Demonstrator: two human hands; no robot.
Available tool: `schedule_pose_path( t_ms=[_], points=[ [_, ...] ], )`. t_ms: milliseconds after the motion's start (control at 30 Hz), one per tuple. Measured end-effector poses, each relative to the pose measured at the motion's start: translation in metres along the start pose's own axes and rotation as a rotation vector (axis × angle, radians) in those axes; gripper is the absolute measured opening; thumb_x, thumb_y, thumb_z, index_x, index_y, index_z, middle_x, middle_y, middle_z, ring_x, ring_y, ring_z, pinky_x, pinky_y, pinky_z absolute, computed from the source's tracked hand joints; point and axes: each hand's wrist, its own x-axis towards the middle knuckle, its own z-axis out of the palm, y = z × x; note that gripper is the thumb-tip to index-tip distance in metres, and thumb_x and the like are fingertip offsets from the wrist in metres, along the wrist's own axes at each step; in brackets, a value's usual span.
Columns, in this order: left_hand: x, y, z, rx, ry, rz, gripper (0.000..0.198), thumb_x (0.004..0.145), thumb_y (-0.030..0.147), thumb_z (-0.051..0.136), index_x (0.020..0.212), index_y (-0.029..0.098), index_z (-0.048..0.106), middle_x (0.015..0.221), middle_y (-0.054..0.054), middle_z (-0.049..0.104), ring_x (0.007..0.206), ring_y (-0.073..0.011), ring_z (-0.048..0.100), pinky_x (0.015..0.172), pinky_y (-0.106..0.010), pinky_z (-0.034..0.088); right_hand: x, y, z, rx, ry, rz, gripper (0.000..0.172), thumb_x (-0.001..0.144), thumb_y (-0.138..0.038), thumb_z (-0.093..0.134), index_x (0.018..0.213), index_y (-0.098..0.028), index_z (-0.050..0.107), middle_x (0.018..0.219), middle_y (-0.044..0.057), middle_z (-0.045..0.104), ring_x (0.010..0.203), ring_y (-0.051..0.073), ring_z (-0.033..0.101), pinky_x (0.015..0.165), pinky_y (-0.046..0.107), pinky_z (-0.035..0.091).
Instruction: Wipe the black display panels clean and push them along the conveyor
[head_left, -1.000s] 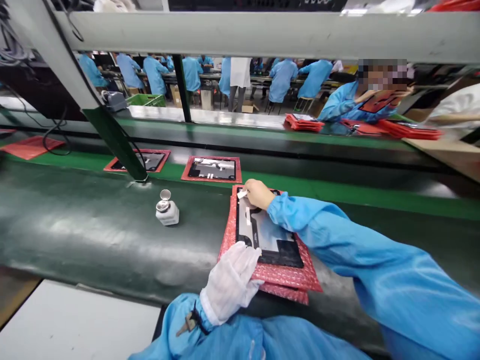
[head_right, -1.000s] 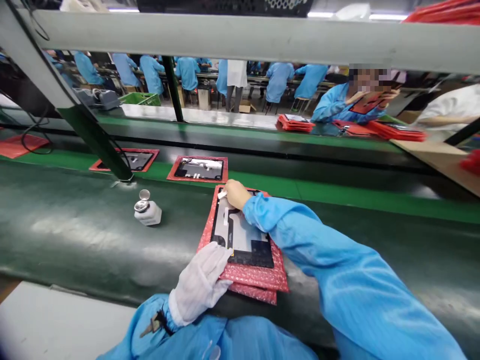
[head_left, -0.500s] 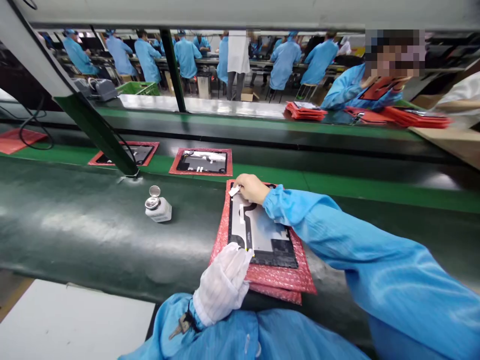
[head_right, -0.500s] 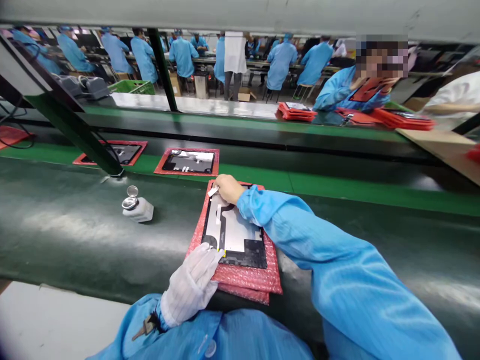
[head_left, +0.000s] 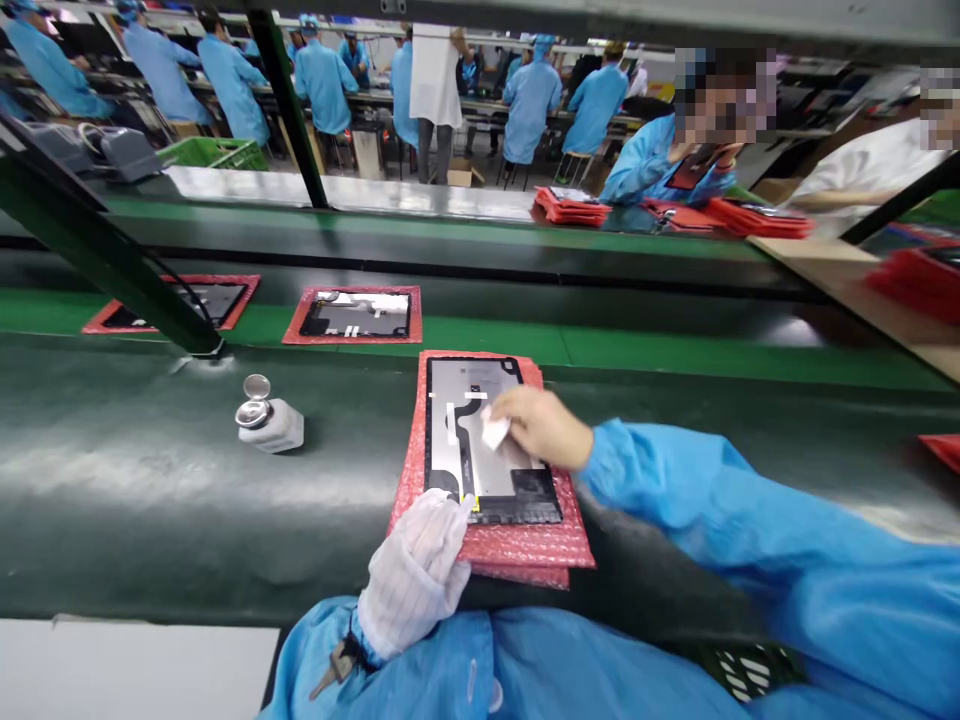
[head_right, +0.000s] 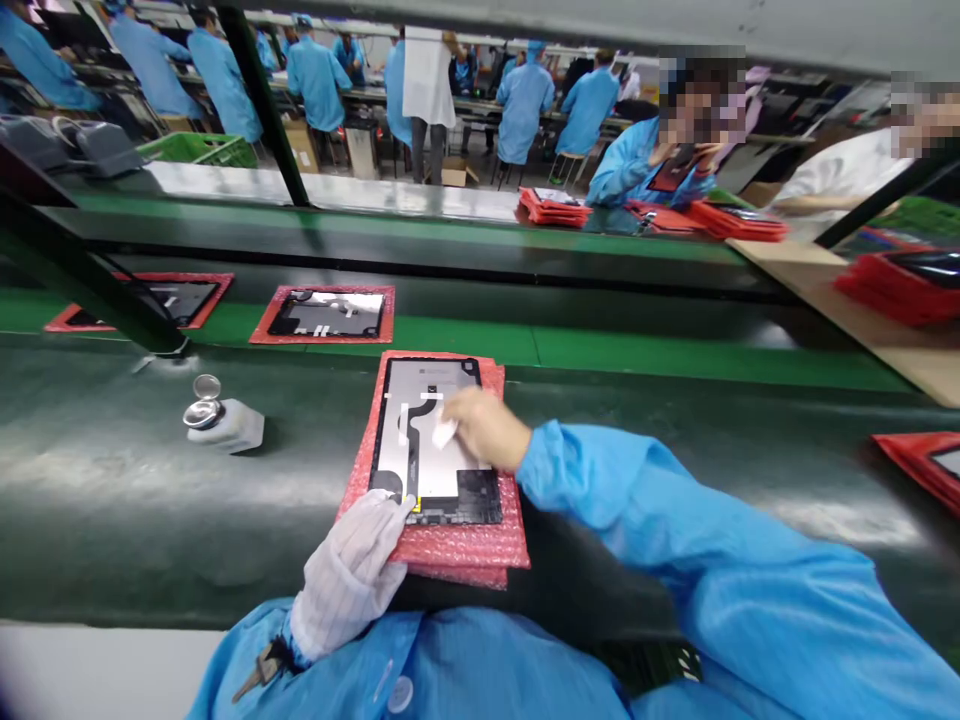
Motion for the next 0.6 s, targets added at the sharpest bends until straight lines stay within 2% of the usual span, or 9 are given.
schedule_pose_path(
  t_ms=[67, 133, 233, 300, 333, 467, 533, 600],
  points=[
    [0.001, 0.0, -0.001, 0.0, -0.005, -0.007, 0.057, 0.089, 0.02, 0.042, 0.144, 0.007, 0.036, 0.111, -0.011, 0.068, 0.112, -0.0251, 0.059, 0.106, -0.037, 0.042, -0.008, -0.006, 0.003, 0.034, -0.08, -0.102, 0.035, 0.076, 0.001, 0.045, 0.083, -0.02, 0.073, 0.091, 0.005, 0.073, 0.088, 0.016, 0.066, 0.084, 0.031, 0.053],
    [0.002, 0.001, -0.003, 0.006, -0.02, -0.007, 0.058, 0.09, 0.021, 0.042, 0.146, 0.007, 0.033, 0.112, -0.011, 0.068, 0.112, -0.025, 0.059, 0.106, -0.037, 0.041, -0.006, 0.0, 0.0, 0.01, -0.109, -0.104, 0.037, 0.074, 0.002, 0.046, 0.085, -0.019, 0.073, 0.092, 0.005, 0.074, 0.089, 0.016, 0.067, 0.085, 0.031, 0.053],
    [0.005, 0.001, -0.005, 0.031, -0.042, -0.014, 0.059, 0.09, 0.021, 0.041, 0.147, 0.008, 0.03, 0.114, -0.01, 0.067, 0.113, -0.0239, 0.059, 0.107, -0.036, 0.041, 0.013, 0.021, -0.01, -0.141, 0.003, 0.163, 0.034, 0.07, 0.005, 0.047, 0.079, -0.014, 0.074, 0.088, 0.009, 0.074, 0.086, 0.02, 0.068, 0.087, 0.035, 0.053],
    [0.006, 0.001, -0.006, 0.042, -0.054, -0.023, 0.06, 0.09, 0.02, 0.041, 0.148, 0.009, 0.029, 0.113, -0.01, 0.067, 0.113, -0.0235, 0.059, 0.107, -0.035, 0.041, 0.016, 0.023, -0.011, -0.174, 0.043, 0.231, 0.032, 0.068, 0.006, 0.048, 0.076, -0.012, 0.073, 0.086, 0.01, 0.074, 0.085, 0.021, 0.068, 0.086, 0.035, 0.053],
    [0.006, 0.002, -0.007, 0.043, -0.057, -0.025, 0.06, 0.09, 0.02, 0.041, 0.148, 0.009, 0.028, 0.112, -0.01, 0.067, 0.113, -0.0235, 0.059, 0.106, -0.035, 0.042, 0.013, 0.017, -0.009, -0.147, 0.029, 0.173, 0.031, 0.069, 0.005, 0.049, 0.077, -0.012, 0.073, 0.086, 0.01, 0.074, 0.085, 0.02, 0.068, 0.085, 0.034, 0.053],
    [0.003, 0.002, -0.005, 0.023, -0.015, -0.01, 0.063, 0.09, 0.02, 0.043, 0.149, 0.009, 0.025, 0.109, -0.011, 0.068, 0.115, -0.0239, 0.058, 0.104, -0.036, 0.044, -0.018, -0.019, 0.007, 0.073, -0.138, -0.244, 0.031, 0.079, 0.0, 0.047, 0.086, -0.017, 0.072, 0.092, 0.006, 0.074, 0.087, 0.015, 0.067, 0.082, 0.028, 0.054],
    [0.002, 0.001, -0.004, 0.01, -0.02, -0.012, 0.064, 0.089, 0.02, 0.044, 0.149, 0.009, 0.025, 0.11, -0.011, 0.068, 0.118, -0.024, 0.056, 0.105, -0.036, 0.044, -0.024, -0.023, 0.008, 0.083, -0.132, -0.257, 0.033, 0.081, 0.0, 0.045, 0.087, -0.017, 0.072, 0.092, 0.006, 0.074, 0.087, 0.015, 0.066, 0.083, 0.029, 0.054],
    [0.002, 0.001, -0.005, -0.001, -0.052, -0.017, 0.063, 0.089, 0.02, 0.044, 0.149, 0.009, 0.025, 0.113, -0.011, 0.067, 0.119, -0.0241, 0.055, 0.107, -0.037, 0.042, -0.02, -0.015, 0.004, 0.024, -0.066, -0.169, 0.033, 0.079, 0.001, 0.044, 0.084, -0.016, 0.072, 0.089, 0.008, 0.074, 0.085, 0.016, 0.067, 0.084, 0.033, 0.054]
  ],
)
